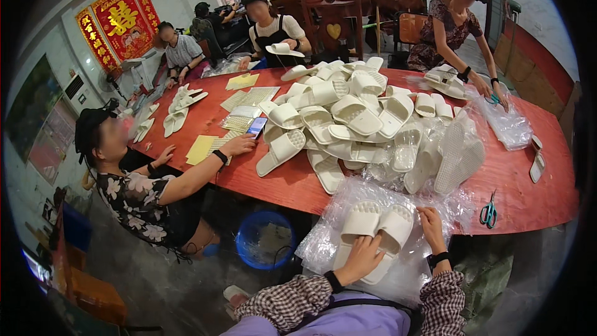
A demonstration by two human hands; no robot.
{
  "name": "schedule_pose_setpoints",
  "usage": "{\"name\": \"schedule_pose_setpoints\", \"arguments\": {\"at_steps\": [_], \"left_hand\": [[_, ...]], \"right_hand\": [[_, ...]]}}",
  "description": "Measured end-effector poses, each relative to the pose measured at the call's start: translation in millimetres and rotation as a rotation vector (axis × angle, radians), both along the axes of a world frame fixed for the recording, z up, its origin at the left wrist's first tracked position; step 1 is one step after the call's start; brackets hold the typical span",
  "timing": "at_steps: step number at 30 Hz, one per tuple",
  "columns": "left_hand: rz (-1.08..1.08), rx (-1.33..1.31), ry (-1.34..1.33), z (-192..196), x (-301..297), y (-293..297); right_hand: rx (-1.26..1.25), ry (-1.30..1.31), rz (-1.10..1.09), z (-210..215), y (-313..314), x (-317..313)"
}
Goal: Packing white plastic slippers into clear plastic bags.
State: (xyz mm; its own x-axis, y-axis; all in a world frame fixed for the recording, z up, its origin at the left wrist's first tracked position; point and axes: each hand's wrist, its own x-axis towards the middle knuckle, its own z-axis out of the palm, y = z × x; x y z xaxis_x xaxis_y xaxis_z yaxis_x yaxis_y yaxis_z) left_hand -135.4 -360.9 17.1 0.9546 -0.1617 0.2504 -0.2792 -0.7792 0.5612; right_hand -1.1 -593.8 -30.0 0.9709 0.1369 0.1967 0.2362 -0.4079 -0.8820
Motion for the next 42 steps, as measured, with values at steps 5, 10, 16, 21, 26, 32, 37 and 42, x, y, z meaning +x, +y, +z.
{"name": "schedule_pose_setpoints", "arguments": {"at_steps": [5,10,16,21,26,32,37,42], "left_hand": [[0.094,-0.132,0.017,15,-8,70],[0.365,-0.182,-0.011,22,-7,169],[0.770,-0.257,0.148,-11,-3,277],[0.871,-0.095,0.038,-58,17,372],[0.794,-0.228,-0.024,-70,50,431],[0.652,0.002,0.244,-68,64,489],[0.671,0.368,0.234,-52,55,450],[0.614,0.518,-0.127,13,23,319]], "right_hand": [[0.007,0.039,-0.003,11,1,-4],[0.017,0.061,0.020,9,0,1],[-0.022,0.111,0.051,11,-7,1],[-0.037,0.136,0.097,17,-8,2],[-0.192,0.140,0.072,53,5,5],[-0.456,-0.277,0.403,82,50,38],[-0.736,-0.137,0.324,54,94,57],[-0.911,-0.084,0.329,49,98,60]]}}
